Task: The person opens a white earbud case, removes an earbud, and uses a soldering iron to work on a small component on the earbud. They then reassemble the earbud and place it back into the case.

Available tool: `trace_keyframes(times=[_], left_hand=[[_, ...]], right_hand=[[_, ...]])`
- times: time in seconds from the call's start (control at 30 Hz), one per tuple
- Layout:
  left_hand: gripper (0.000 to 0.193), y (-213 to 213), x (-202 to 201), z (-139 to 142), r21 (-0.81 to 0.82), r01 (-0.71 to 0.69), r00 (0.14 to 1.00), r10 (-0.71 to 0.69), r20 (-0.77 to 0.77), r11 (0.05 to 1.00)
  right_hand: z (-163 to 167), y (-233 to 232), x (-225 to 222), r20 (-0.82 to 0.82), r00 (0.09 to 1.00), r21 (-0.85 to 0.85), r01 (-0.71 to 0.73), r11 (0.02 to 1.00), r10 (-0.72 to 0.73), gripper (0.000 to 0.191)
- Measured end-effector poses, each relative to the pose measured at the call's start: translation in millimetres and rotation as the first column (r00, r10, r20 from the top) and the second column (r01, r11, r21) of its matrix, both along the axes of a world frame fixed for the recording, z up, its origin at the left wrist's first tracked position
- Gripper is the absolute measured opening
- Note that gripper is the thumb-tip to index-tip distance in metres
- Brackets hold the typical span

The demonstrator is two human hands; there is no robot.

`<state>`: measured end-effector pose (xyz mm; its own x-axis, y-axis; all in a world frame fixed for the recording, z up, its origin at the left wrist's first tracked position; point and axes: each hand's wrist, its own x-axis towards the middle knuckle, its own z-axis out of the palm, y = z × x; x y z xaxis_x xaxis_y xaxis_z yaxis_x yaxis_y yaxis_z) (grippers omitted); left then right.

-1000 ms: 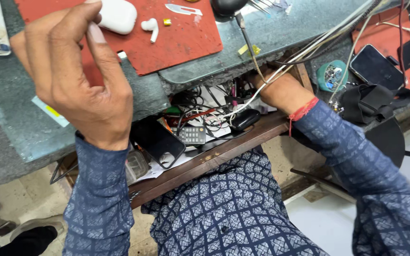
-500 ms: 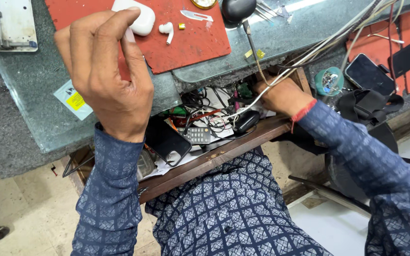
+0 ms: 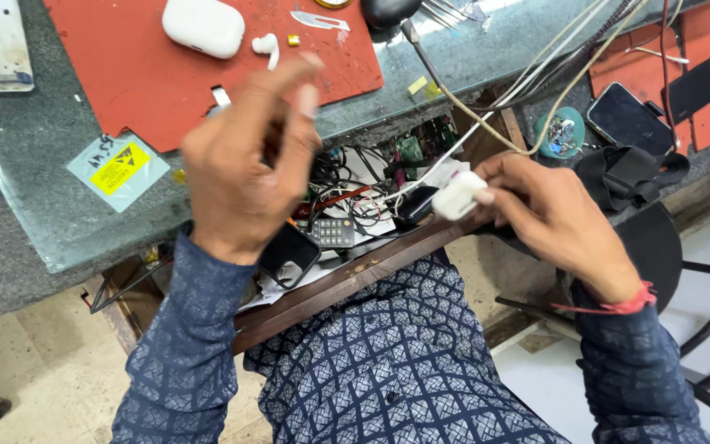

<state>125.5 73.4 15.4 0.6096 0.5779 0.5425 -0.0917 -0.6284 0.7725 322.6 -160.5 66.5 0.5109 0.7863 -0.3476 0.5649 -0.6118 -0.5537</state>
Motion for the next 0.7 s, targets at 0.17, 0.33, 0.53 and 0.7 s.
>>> trace_keyframes(times=[0.17, 0.33, 0.53, 0.7], left_hand=[[0.022, -5, 3, 3, -0.337, 0.324, 0.895, -0.402, -0.194, 0.884], [0.034, 5, 1, 2, -0.679, 0.417, 0.887, -0.433, 0.159, 0.605], [0.038, 27, -12, -4, -0.623, 0.308, 0.950, -0.194, 0.247, 0.719], [0.037, 30, -19, -10, -0.543, 0.219, 0.958, -0.073, 0.276, 0.811]], right_hand=[[2, 16, -31, -0.484, 0.875, 0.390, 0.195, 0.900, 0.020, 0.023], [-17, 65, -41, 0.251, 0.952, 0.692, -0.305, 0.655, 0.178, 0.028], [-8, 125, -38, 0.025, 0.932, 0.746, -0.259, 0.614, 0.362, 0.028], [2, 165, -32, -0.166, 0.865, 0.753, -0.199, 0.628, 0.473, 0.028]])
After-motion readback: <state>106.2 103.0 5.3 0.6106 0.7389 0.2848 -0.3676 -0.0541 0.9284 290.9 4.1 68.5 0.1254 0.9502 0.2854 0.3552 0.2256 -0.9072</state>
